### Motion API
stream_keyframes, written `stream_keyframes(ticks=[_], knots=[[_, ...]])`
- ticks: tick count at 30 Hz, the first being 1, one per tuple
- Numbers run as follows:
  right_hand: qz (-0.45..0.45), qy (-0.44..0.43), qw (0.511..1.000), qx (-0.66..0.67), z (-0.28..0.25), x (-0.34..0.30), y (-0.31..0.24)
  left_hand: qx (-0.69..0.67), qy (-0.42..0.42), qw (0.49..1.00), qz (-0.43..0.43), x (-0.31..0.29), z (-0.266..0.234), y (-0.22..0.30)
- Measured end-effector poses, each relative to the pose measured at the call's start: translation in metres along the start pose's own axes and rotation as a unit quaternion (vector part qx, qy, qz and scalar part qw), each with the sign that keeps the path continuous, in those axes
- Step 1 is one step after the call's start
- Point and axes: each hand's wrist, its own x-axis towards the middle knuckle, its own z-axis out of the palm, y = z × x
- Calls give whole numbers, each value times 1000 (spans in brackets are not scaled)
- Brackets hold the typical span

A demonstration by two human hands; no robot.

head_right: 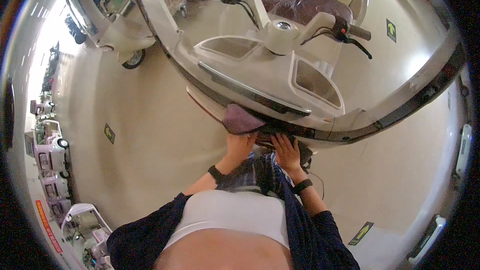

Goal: Cleaning the exterior panels and windshield of small electric vehicles with a cloth.

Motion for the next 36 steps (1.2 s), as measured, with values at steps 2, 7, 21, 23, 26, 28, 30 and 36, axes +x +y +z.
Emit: stream_keyframes(ticks=[2,7,21,23,26,28,30,36], knots=[[5,14,1000,3,4,0,-4,-26,-36,999,-4,3,-5,-6],[26,28,999,3,7,0,-7,86,-16,992,93,8,4,-25],[4,-62,995,72,40,153,-124,45,-1,992,115,85,-54,-220],[-17,-57,998,-2,52,172,-134,123,-31,988,92,96,-72,-225],[-41,-63,995,-58,48,198,-131,105,56,988,98,113,-60,-244],[-47,-46,990,-126,28,206,-119,83,20,991,103,129,-67,-231],[-35,-23,988,-149,6,211,-108,72,44,989,119,142,-64,-223],[25,17,989,-147,-37,212,-94,3,29,996,90,161,-49,-190]])
